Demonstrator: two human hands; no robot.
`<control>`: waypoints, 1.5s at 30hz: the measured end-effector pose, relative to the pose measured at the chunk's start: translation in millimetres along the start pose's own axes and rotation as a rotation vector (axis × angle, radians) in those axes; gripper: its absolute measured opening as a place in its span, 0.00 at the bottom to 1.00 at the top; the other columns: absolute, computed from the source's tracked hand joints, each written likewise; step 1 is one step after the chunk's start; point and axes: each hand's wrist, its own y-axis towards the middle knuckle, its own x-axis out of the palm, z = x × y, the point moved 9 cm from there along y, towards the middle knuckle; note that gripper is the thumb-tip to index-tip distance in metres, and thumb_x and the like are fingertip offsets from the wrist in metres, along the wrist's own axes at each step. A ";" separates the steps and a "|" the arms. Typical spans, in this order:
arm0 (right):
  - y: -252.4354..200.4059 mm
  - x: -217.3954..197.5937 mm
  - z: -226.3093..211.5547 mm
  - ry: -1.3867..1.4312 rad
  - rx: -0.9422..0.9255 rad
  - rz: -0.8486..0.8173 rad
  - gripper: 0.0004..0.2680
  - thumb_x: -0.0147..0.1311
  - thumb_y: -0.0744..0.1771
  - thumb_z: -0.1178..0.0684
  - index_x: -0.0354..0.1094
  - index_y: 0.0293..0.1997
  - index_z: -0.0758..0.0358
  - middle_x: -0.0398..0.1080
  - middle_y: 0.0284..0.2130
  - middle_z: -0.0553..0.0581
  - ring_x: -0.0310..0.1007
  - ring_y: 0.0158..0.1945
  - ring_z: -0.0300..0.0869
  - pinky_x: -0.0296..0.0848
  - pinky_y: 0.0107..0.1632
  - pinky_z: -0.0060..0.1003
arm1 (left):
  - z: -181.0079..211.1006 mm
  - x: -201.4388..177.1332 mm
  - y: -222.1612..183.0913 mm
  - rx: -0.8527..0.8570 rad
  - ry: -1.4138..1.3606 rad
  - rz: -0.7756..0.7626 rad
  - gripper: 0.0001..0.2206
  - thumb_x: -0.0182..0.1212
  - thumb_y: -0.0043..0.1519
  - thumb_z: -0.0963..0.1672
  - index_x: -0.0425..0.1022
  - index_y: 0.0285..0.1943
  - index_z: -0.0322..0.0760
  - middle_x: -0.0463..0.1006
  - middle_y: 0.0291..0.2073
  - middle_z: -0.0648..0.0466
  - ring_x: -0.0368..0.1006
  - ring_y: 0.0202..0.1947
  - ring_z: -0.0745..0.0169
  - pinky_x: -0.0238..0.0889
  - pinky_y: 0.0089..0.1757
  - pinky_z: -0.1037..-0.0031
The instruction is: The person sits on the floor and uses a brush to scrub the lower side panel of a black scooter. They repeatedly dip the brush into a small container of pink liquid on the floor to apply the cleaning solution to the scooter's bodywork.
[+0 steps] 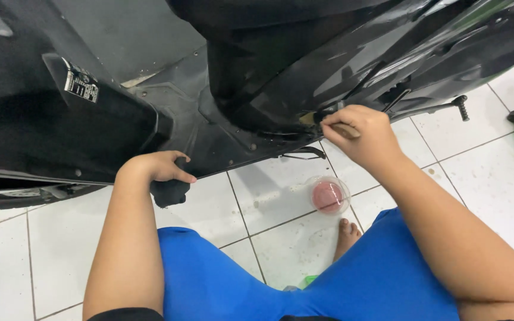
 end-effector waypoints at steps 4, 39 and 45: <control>-0.9 13.0 -7.3 0.019 0.003 -0.036 0.02 0.66 0.65 0.58 0.77 0.38 0.59 0.78 0.32 0.54 0.79 0.38 0.46 0.76 0.42 0.34 | 1.9 1.9 2.0 0.018 0.015 -0.006 0.35 0.76 0.50 0.49 0.71 0.69 0.43 0.71 0.63 0.33 0.67 0.63 0.30 0.61 0.57 0.42; -3.1 91.4 18.3 -0.196 -0.004 -0.408 0.03 0.60 0.65 0.57 0.74 0.38 0.52 0.77 0.35 0.47 0.78 0.47 0.43 0.74 0.51 0.32 | -29.6 -3.1 8.7 -0.002 -0.071 -0.009 0.36 0.77 0.49 0.50 0.71 0.69 0.42 0.70 0.64 0.33 0.67 0.63 0.31 0.61 0.57 0.43; -0.6 86.9 -17.6 -0.010 -0.151 -0.281 0.03 0.58 0.66 0.60 0.74 0.38 0.55 0.77 0.38 0.50 0.77 0.50 0.45 0.74 0.53 0.35 | -21.7 -1.9 -10.0 -0.021 -0.068 0.000 0.35 0.77 0.49 0.49 0.72 0.68 0.39 0.70 0.63 0.30 0.67 0.63 0.27 0.61 0.56 0.41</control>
